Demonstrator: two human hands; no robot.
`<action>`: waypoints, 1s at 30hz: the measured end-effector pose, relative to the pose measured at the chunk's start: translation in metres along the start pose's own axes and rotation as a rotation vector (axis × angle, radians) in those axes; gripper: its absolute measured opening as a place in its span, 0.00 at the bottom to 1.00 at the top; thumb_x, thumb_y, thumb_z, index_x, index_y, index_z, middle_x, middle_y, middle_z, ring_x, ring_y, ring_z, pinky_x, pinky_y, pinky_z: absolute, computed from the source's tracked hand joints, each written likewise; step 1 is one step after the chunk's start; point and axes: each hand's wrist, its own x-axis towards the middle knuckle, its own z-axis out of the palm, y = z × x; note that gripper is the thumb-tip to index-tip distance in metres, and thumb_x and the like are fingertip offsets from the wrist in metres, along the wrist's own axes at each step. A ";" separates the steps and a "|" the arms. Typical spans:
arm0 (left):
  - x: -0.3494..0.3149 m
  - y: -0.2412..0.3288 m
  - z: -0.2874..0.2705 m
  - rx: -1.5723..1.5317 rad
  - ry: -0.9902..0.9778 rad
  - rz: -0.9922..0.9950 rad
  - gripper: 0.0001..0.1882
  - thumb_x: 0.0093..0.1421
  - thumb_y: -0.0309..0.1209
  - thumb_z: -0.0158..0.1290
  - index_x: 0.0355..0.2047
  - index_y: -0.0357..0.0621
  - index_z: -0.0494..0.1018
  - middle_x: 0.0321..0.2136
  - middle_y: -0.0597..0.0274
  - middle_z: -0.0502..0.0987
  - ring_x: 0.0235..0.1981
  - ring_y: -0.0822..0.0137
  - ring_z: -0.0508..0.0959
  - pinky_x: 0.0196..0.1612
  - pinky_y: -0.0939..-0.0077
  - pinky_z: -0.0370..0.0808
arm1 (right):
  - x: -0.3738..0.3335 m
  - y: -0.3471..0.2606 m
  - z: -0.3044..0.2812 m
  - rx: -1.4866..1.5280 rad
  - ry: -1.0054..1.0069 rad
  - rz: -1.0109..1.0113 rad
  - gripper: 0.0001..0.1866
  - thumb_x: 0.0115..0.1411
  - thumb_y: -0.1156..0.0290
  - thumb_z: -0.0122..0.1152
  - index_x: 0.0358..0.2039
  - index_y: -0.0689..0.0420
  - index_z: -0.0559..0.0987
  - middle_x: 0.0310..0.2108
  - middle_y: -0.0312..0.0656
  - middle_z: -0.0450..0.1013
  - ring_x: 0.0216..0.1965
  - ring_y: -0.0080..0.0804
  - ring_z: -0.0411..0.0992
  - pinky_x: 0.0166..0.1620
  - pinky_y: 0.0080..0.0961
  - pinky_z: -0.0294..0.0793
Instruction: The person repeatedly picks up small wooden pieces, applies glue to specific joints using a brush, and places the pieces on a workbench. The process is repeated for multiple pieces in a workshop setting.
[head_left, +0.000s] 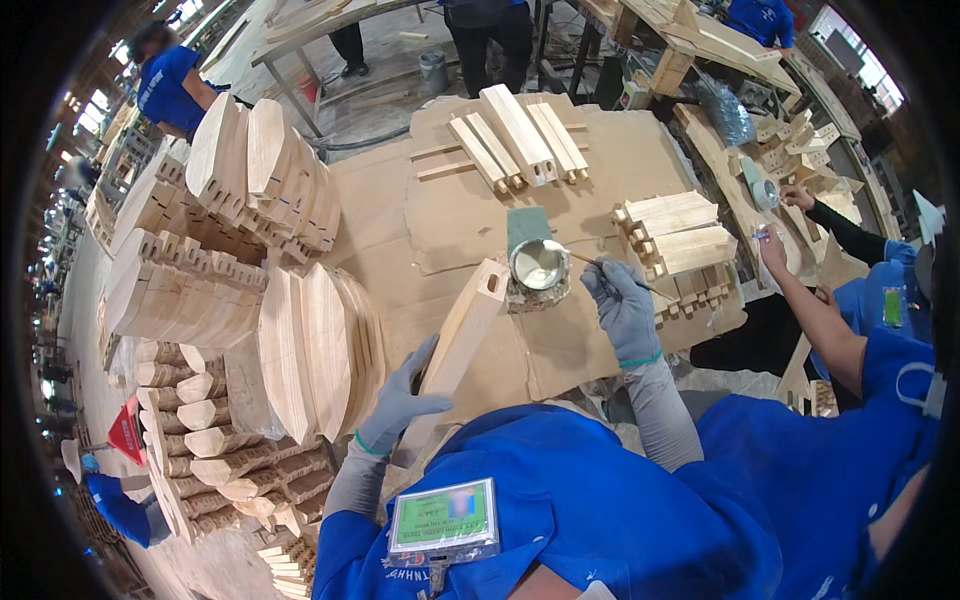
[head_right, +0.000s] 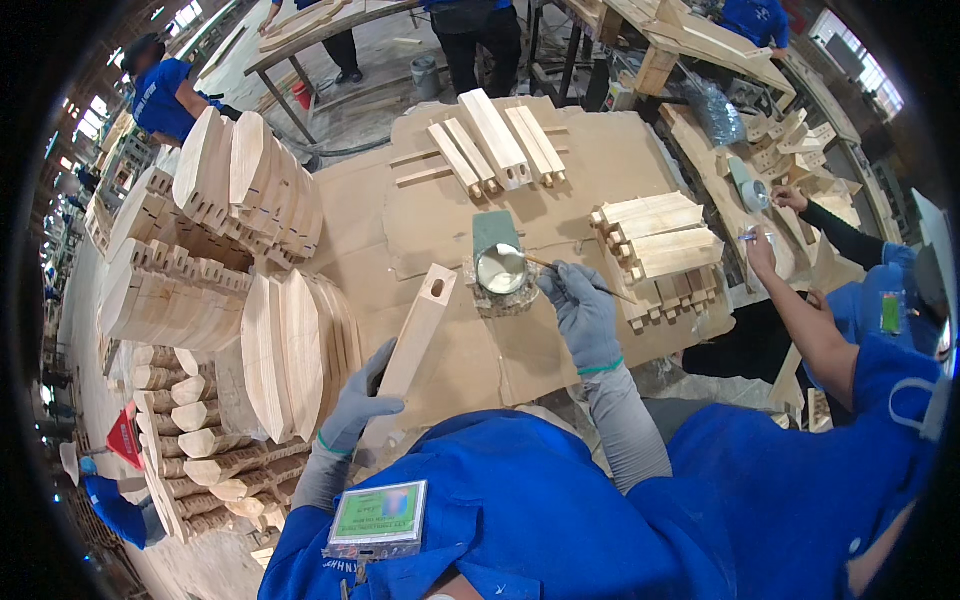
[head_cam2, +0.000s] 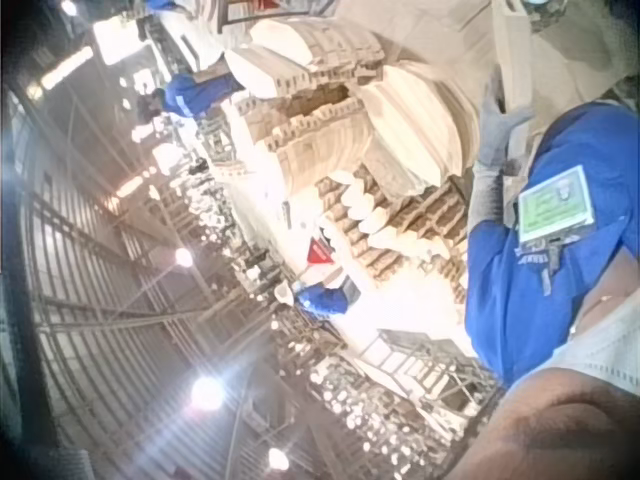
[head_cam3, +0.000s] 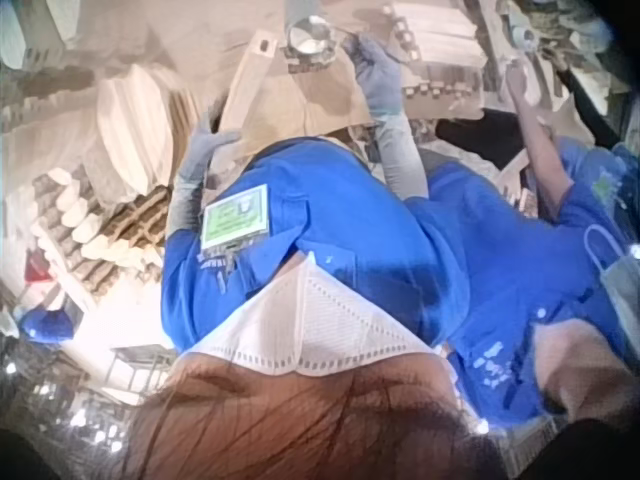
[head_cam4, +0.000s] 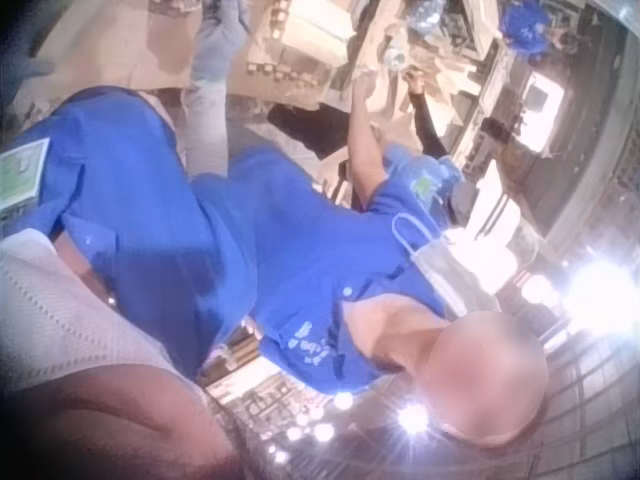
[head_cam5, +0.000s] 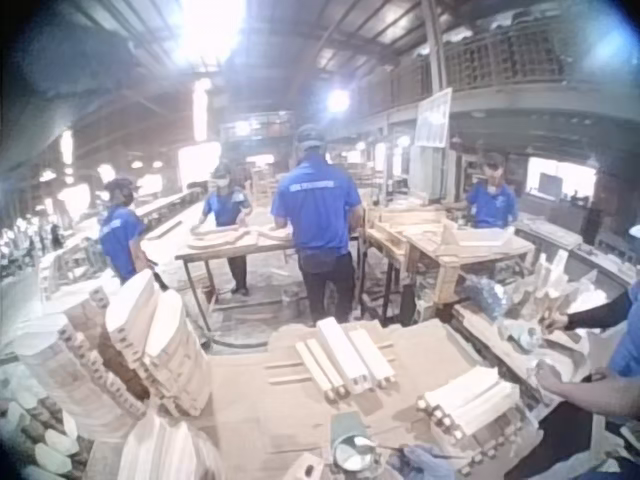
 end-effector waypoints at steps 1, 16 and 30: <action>-0.001 0.004 0.001 -0.038 -0.026 -0.040 0.56 0.35 0.35 0.67 0.63 0.35 0.49 0.60 0.51 0.56 0.62 0.60 0.56 0.64 0.70 0.49 | -0.002 0.000 0.003 0.020 0.007 0.005 0.07 0.61 0.77 0.50 0.37 0.66 0.73 0.33 0.44 0.74 0.35 0.31 0.76 0.41 0.25 0.80; -0.017 0.021 0.019 -0.230 -0.113 -0.073 0.58 0.32 0.30 0.68 0.63 0.32 0.48 0.64 0.53 0.51 0.65 0.62 0.50 0.65 0.70 0.44 | -0.064 -0.008 0.080 -0.007 -0.272 -0.203 0.06 0.63 0.76 0.47 0.27 0.59 0.68 0.33 0.46 0.74 0.34 0.33 0.77 0.38 0.33 0.81; -0.018 0.015 0.018 -0.202 -0.120 -0.027 0.58 0.32 0.30 0.69 0.63 0.33 0.49 0.64 0.52 0.51 0.65 0.62 0.50 0.65 0.70 0.45 | -0.067 -0.013 0.080 -0.205 -0.318 -0.221 0.04 0.57 0.84 0.50 0.31 0.61 0.67 0.38 0.48 0.69 0.37 0.35 0.74 0.44 0.30 0.78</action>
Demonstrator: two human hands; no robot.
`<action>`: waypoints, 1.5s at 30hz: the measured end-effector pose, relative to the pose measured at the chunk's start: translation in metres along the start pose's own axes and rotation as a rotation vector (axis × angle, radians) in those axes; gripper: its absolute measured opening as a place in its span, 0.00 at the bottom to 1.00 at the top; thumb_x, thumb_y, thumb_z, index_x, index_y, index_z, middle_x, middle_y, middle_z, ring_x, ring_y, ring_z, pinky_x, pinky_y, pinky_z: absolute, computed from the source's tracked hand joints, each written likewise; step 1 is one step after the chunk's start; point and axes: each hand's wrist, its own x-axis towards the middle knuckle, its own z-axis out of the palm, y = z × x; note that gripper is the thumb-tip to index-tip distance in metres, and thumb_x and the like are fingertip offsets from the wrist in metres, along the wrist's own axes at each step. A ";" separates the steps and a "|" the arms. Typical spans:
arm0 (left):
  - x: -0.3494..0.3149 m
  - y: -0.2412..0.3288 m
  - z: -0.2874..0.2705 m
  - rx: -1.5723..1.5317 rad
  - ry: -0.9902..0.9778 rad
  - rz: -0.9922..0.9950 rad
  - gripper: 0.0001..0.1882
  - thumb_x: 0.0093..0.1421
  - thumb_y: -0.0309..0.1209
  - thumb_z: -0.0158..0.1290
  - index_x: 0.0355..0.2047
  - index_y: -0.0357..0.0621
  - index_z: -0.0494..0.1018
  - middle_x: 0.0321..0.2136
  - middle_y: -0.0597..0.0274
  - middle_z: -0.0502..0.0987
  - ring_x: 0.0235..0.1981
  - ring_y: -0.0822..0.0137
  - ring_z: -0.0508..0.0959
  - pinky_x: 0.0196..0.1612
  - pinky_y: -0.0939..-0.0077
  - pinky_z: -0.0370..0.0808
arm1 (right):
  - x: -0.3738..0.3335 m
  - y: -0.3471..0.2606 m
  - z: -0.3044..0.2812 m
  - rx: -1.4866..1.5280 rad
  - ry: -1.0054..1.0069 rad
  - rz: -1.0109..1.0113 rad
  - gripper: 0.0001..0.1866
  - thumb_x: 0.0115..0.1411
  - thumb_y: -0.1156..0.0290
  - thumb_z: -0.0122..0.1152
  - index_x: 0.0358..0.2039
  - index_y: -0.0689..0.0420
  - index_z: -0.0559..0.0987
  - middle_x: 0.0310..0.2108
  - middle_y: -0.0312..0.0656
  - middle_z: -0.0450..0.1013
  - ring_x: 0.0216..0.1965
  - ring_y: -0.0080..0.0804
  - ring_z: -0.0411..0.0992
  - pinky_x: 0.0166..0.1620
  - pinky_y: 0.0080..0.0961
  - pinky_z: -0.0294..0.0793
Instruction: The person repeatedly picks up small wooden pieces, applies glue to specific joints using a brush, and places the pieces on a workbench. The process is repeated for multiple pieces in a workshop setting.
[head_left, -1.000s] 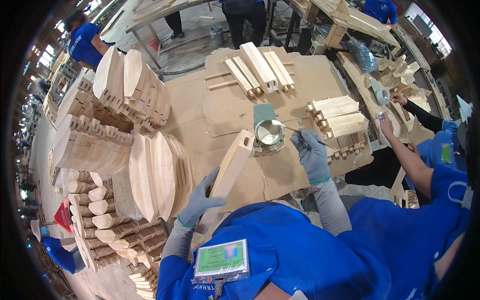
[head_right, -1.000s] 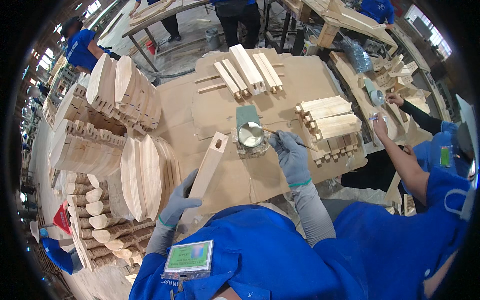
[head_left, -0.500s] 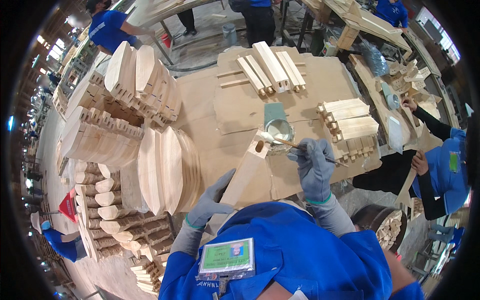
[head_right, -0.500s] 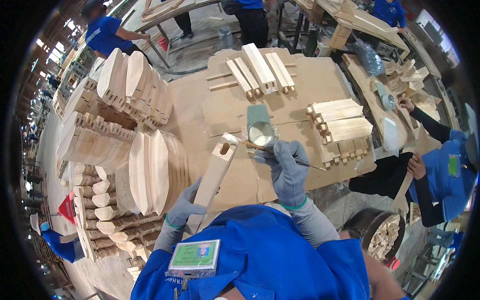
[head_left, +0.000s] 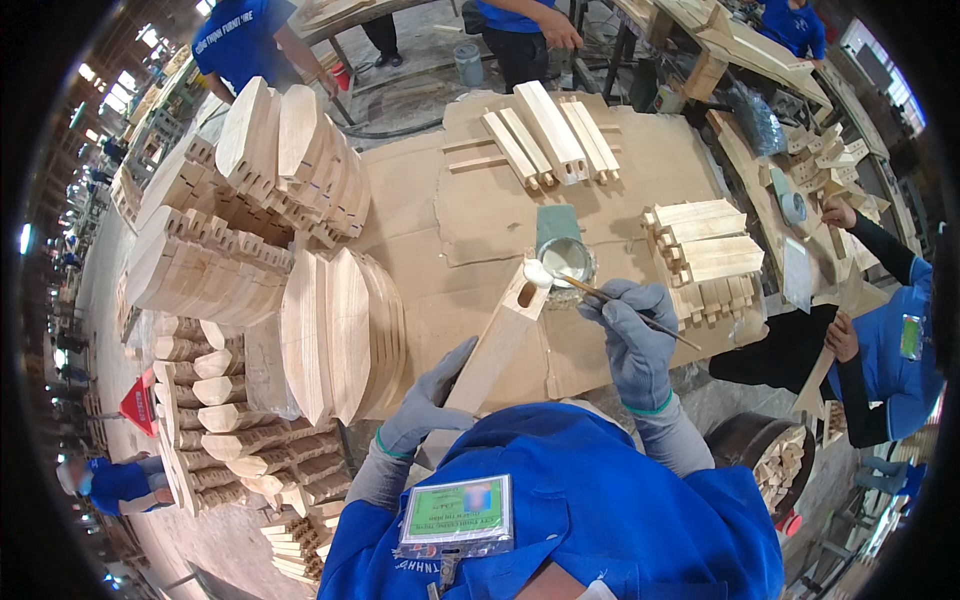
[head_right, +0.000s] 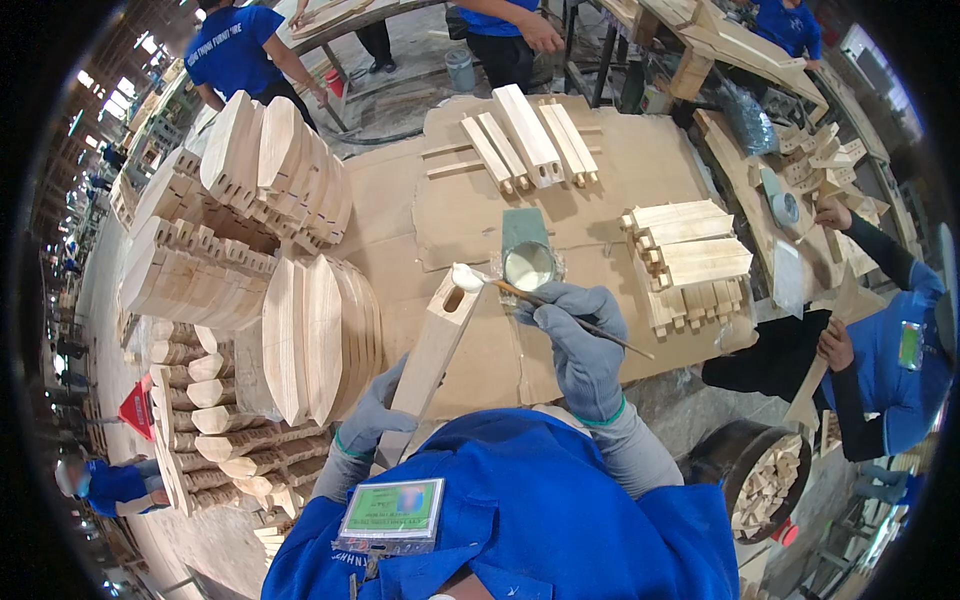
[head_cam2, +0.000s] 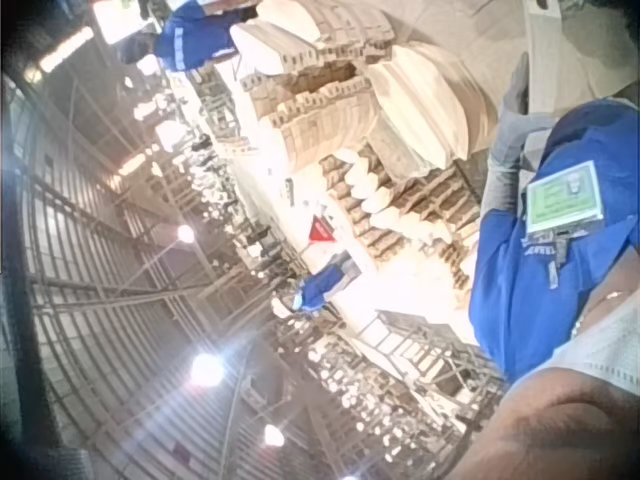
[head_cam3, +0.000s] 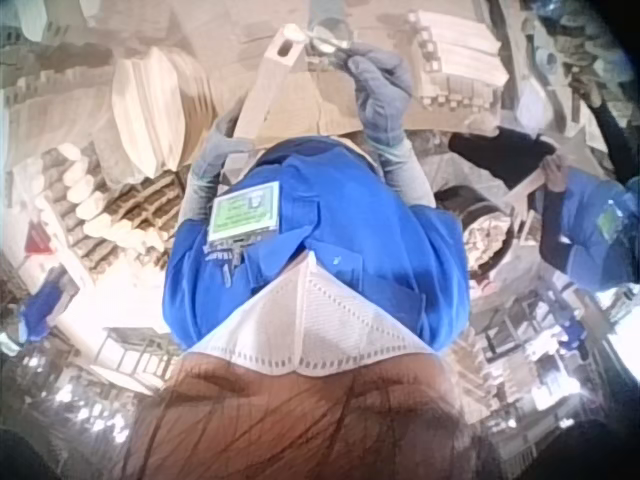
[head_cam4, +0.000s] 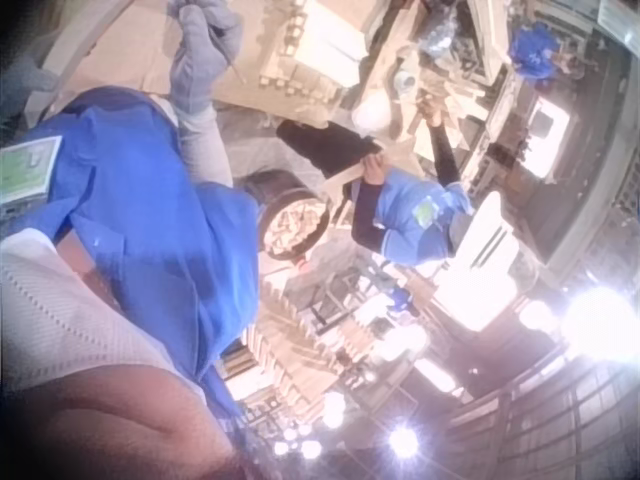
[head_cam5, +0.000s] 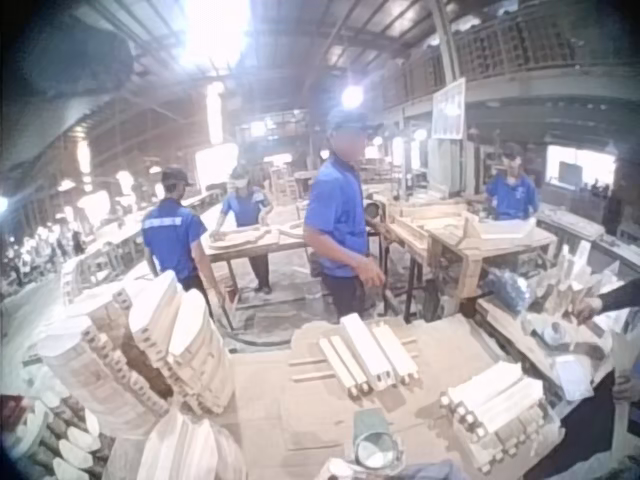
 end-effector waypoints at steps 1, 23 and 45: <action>0.000 0.002 0.000 -0.006 -0.002 -0.006 0.58 0.32 0.30 0.69 0.63 0.33 0.49 0.64 0.52 0.51 0.65 0.62 0.50 0.64 0.70 0.45 | 0.001 0.000 -0.001 -0.007 -0.010 -0.005 0.05 0.56 0.84 0.50 0.31 0.61 0.67 0.38 0.48 0.69 0.37 0.35 0.74 0.45 0.31 0.77; 0.004 0.011 0.004 0.078 0.040 -0.063 0.60 0.31 0.35 0.67 0.63 0.33 0.48 0.64 0.51 0.50 0.66 0.61 0.49 0.65 0.69 0.43 | 0.007 0.006 0.001 0.113 0.095 0.023 0.03 0.57 0.85 0.50 0.29 0.64 0.67 0.34 0.54 0.71 0.35 0.38 0.76 0.41 0.34 0.80; 0.000 0.014 0.005 0.071 0.060 -0.071 0.59 0.32 0.31 0.68 0.63 0.33 0.47 0.63 0.53 0.52 0.65 0.62 0.50 0.65 0.69 0.45 | 0.076 -0.075 0.043 -0.474 -0.470 0.167 0.09 0.59 0.70 0.56 0.27 0.62 0.71 0.24 0.40 0.72 0.26 0.24 0.74 0.30 0.18 0.75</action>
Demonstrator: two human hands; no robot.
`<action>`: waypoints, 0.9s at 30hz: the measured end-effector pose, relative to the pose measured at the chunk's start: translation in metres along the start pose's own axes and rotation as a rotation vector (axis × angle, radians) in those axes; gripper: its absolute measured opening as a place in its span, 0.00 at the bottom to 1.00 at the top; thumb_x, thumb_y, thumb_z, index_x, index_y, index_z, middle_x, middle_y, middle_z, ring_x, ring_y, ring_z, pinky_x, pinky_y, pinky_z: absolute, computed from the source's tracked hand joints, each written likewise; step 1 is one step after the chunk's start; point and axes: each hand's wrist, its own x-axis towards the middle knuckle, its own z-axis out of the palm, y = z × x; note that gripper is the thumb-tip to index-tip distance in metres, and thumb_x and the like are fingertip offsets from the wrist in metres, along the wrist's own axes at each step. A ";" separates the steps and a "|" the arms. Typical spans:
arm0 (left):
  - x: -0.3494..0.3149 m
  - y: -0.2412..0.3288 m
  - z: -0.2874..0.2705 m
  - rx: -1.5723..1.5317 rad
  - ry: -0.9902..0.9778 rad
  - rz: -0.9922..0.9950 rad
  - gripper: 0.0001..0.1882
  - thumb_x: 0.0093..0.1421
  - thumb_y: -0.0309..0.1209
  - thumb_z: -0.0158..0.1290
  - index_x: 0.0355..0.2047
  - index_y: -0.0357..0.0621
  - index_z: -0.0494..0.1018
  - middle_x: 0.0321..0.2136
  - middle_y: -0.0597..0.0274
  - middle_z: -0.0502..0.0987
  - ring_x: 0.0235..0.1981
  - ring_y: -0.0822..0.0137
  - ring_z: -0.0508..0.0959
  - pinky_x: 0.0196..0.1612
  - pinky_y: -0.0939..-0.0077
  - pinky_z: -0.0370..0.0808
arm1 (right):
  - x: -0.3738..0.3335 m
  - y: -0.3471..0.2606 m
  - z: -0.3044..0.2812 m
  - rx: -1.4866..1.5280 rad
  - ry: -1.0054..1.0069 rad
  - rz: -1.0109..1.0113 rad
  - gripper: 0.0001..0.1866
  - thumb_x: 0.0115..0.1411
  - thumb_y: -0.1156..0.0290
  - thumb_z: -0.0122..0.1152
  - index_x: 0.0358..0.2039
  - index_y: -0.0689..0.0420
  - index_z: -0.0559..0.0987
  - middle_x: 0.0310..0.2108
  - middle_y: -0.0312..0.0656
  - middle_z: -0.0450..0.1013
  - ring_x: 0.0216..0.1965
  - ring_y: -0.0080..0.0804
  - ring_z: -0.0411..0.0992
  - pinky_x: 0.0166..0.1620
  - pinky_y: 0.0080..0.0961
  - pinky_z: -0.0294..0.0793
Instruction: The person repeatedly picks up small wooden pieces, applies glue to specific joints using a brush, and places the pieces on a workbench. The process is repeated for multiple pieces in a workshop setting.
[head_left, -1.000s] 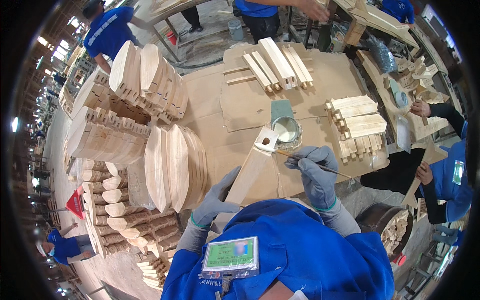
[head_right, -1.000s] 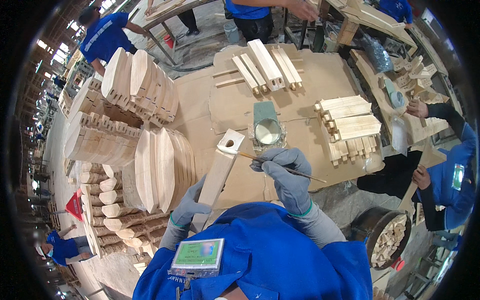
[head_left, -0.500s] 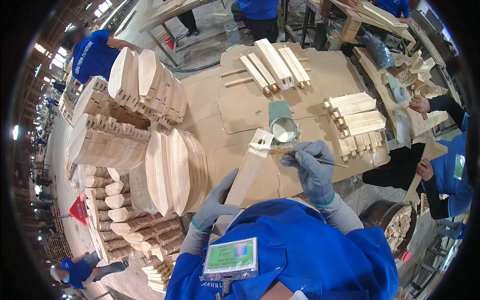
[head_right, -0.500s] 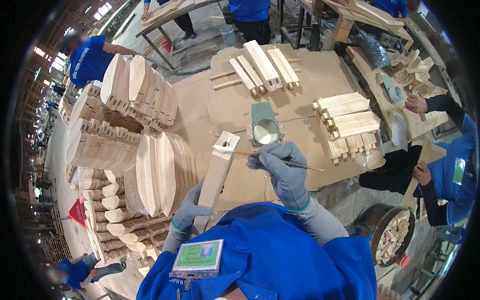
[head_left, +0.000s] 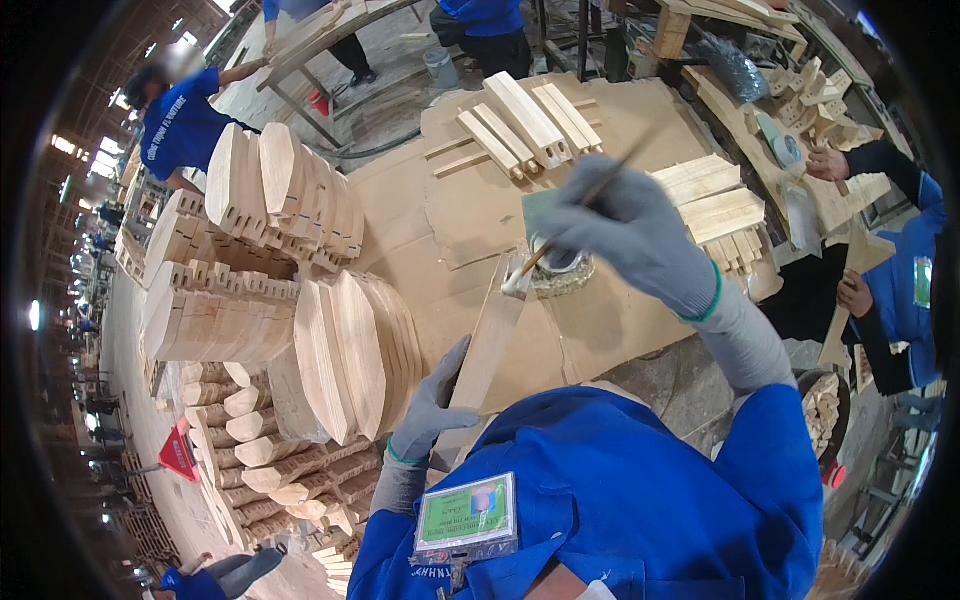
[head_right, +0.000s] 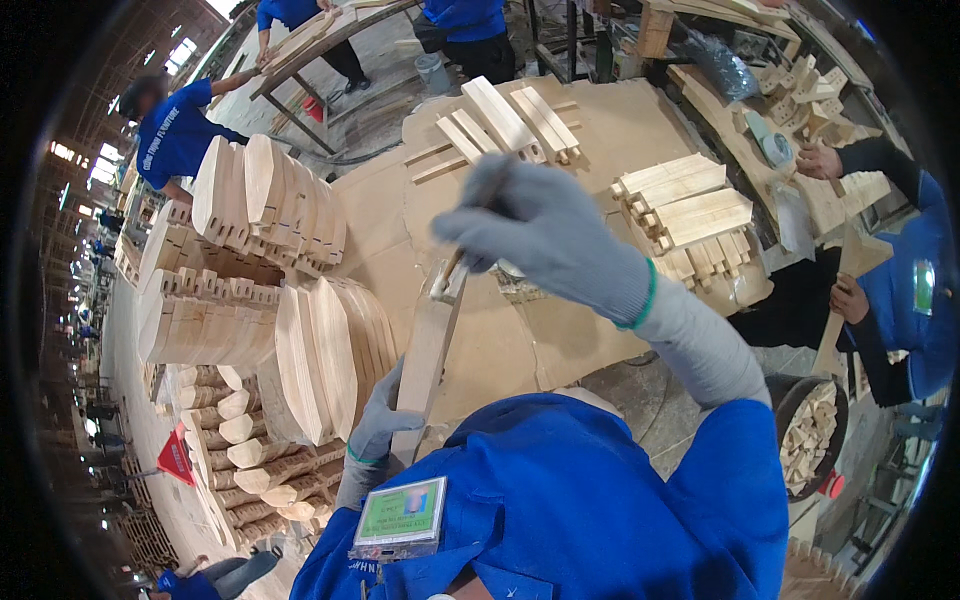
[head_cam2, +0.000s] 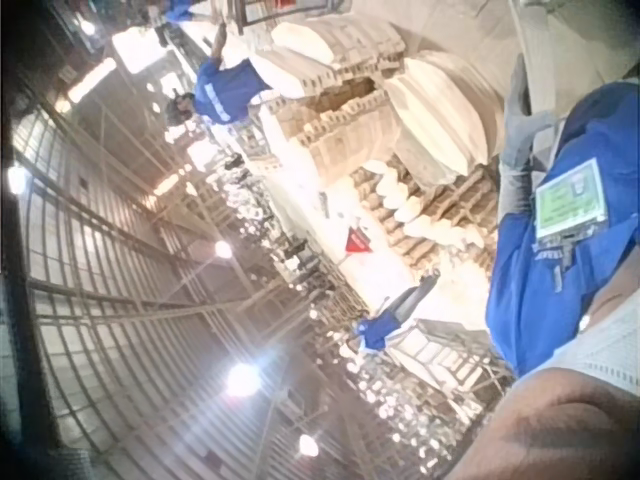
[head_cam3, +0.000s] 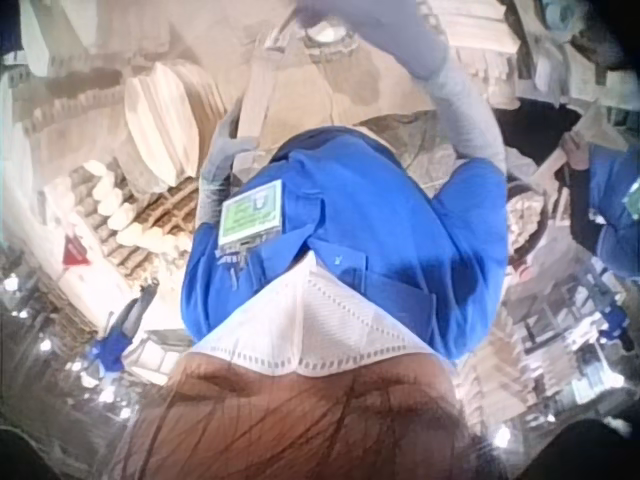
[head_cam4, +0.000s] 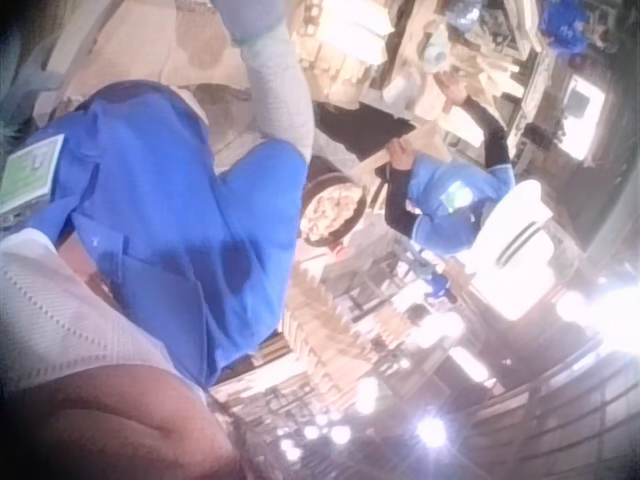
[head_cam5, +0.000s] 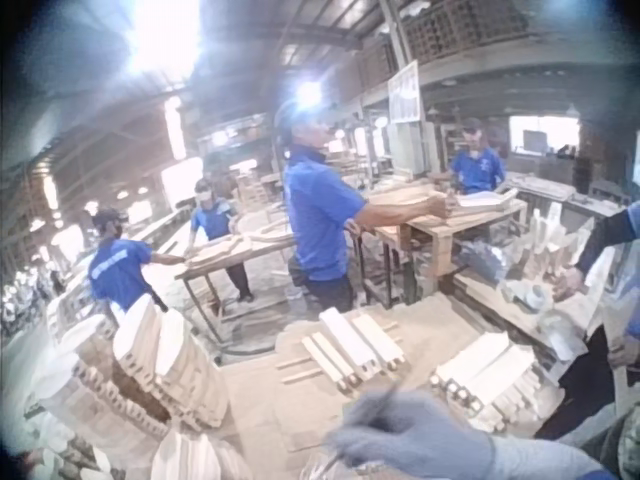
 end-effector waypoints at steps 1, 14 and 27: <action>0.001 0.000 0.000 0.007 -0.009 -0.002 0.59 0.32 0.31 0.68 0.63 0.33 0.47 0.63 0.53 0.52 0.65 0.62 0.50 0.65 0.69 0.45 | 0.004 -0.001 0.002 -0.075 -0.123 0.002 0.09 0.59 0.69 0.56 0.26 0.62 0.71 0.24 0.39 0.72 0.26 0.25 0.74 0.29 0.18 0.74; -0.004 0.002 0.001 0.011 0.023 -0.010 0.57 0.33 0.29 0.67 0.63 0.32 0.48 0.63 0.52 0.53 0.64 0.62 0.52 0.64 0.70 0.46 | 0.020 -0.012 0.000 -0.250 -0.109 0.100 0.09 0.55 0.70 0.62 0.26 0.60 0.72 0.20 0.34 0.70 0.23 0.20 0.72 0.28 0.16 0.72; 0.004 -0.021 -0.014 -0.109 0.058 0.035 0.45 0.33 0.36 0.62 0.55 0.32 0.62 0.47 0.51 0.73 0.49 0.61 0.73 0.52 0.71 0.68 | -0.030 0.075 0.026 0.371 0.367 -0.219 0.04 0.55 0.84 0.53 0.27 0.63 0.69 0.33 0.49 0.72 0.34 0.33 0.76 0.40 0.27 0.79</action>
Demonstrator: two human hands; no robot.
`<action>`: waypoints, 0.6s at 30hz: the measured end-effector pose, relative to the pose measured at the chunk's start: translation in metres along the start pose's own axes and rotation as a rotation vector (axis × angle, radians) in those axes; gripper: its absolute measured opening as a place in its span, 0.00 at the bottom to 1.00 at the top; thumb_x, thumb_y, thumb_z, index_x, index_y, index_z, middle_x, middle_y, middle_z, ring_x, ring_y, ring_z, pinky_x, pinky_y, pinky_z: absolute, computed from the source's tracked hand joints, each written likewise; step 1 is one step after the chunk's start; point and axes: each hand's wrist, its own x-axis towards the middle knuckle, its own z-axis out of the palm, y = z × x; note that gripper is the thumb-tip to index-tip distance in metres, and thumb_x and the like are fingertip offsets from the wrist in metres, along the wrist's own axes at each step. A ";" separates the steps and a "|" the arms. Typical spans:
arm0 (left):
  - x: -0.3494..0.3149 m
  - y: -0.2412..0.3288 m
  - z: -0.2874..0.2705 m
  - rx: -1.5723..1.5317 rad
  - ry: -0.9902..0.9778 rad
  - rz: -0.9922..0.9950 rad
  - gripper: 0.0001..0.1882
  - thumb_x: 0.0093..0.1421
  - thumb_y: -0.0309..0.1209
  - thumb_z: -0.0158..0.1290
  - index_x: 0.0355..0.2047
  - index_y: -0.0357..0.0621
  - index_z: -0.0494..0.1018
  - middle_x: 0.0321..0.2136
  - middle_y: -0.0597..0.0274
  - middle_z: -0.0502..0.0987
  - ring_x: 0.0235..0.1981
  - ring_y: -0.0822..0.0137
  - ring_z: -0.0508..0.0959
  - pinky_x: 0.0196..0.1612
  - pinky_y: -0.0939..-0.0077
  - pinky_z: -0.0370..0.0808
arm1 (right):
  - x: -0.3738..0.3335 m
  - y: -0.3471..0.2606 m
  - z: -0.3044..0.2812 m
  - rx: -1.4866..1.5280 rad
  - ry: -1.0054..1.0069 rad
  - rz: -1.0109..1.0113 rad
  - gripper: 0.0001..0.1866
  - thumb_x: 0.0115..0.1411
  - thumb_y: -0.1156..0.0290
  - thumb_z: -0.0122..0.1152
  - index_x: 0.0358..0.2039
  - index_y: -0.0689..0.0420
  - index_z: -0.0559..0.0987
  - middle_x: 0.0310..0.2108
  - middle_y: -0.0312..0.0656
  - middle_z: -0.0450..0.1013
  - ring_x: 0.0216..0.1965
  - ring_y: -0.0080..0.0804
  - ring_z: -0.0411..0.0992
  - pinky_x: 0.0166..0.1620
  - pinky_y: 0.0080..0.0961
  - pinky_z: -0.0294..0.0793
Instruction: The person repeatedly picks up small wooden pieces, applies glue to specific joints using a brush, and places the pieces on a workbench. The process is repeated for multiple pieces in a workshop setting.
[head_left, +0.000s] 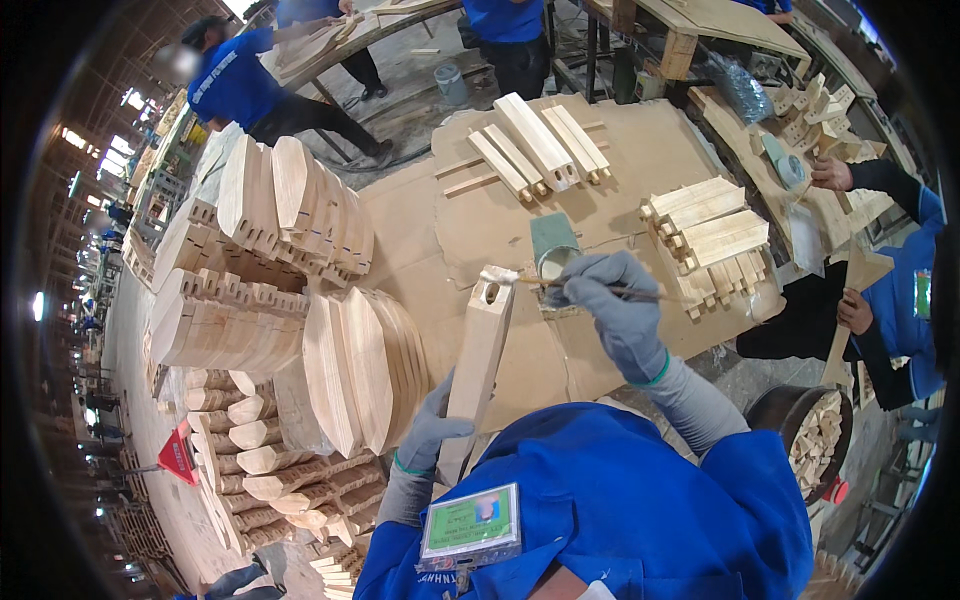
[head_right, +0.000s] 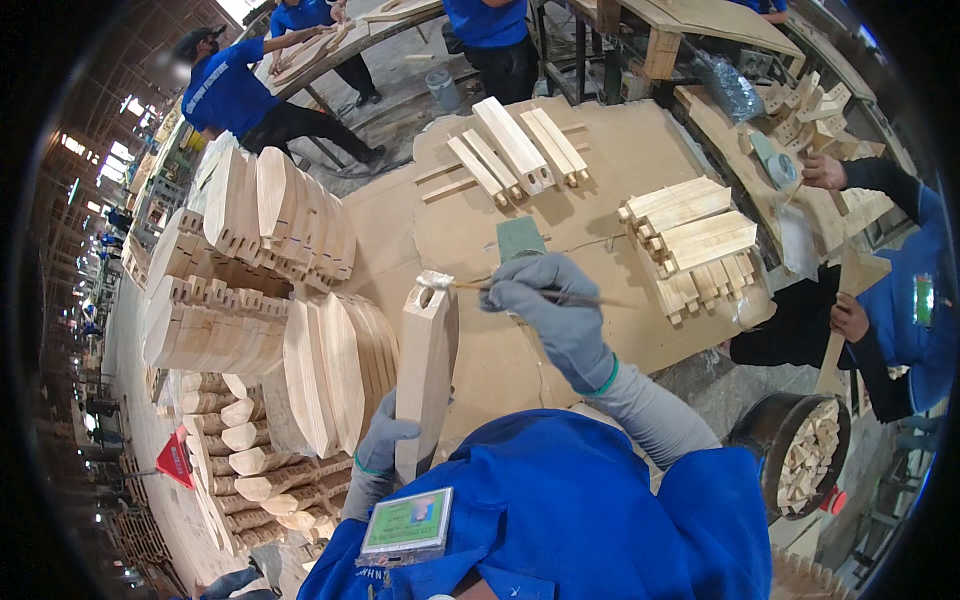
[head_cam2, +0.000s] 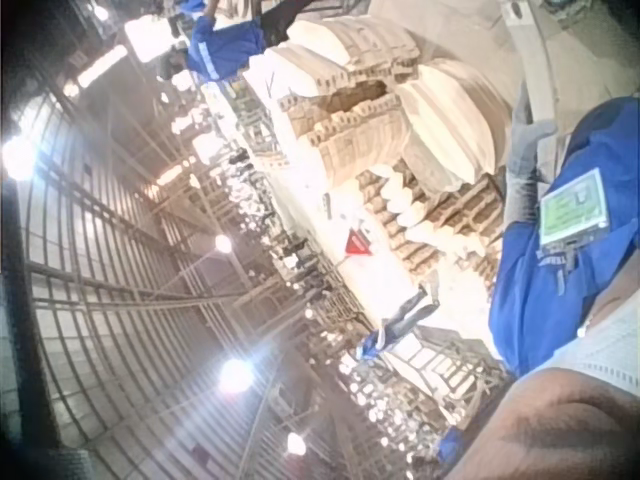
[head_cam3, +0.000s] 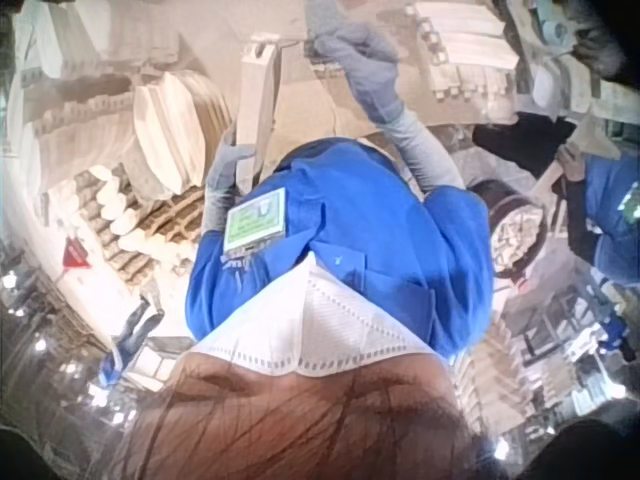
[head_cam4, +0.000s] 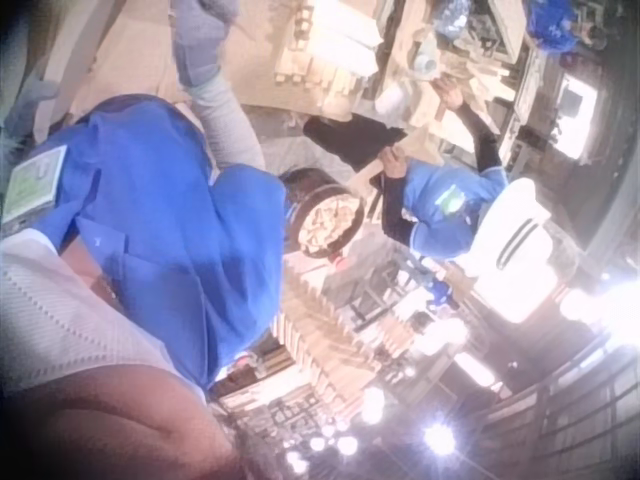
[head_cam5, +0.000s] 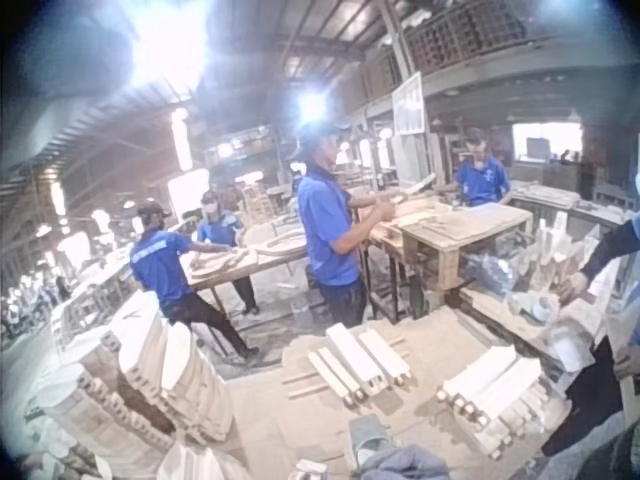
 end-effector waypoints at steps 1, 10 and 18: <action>0.001 0.001 0.001 -0.008 0.002 -0.013 0.45 0.33 0.36 0.62 0.55 0.33 0.62 0.47 0.51 0.73 0.49 0.61 0.73 0.52 0.72 0.68 | -0.004 0.005 -0.002 -0.002 -0.004 -0.006 0.04 0.55 0.85 0.53 0.27 0.63 0.69 0.34 0.49 0.71 0.35 0.33 0.75 0.41 0.28 0.78; 0.002 0.008 0.011 0.033 0.039 -0.015 0.43 0.33 0.36 0.61 0.54 0.33 0.64 0.46 0.53 0.74 0.46 0.63 0.74 0.50 0.73 0.69 | -0.020 0.013 -0.002 -0.034 -0.068 -0.068 0.08 0.52 0.89 0.54 0.29 0.63 0.69 0.36 0.50 0.70 0.38 0.33 0.73 0.44 0.28 0.75; -0.003 0.011 0.014 -0.008 0.055 -0.076 0.45 0.32 0.35 0.61 0.54 0.31 0.63 0.47 0.52 0.73 0.49 0.61 0.73 0.53 0.72 0.67 | -0.015 0.026 -0.011 -0.033 0.007 -0.096 0.05 0.54 0.85 0.56 0.30 0.62 0.71 0.37 0.45 0.72 0.38 0.29 0.73 0.44 0.24 0.74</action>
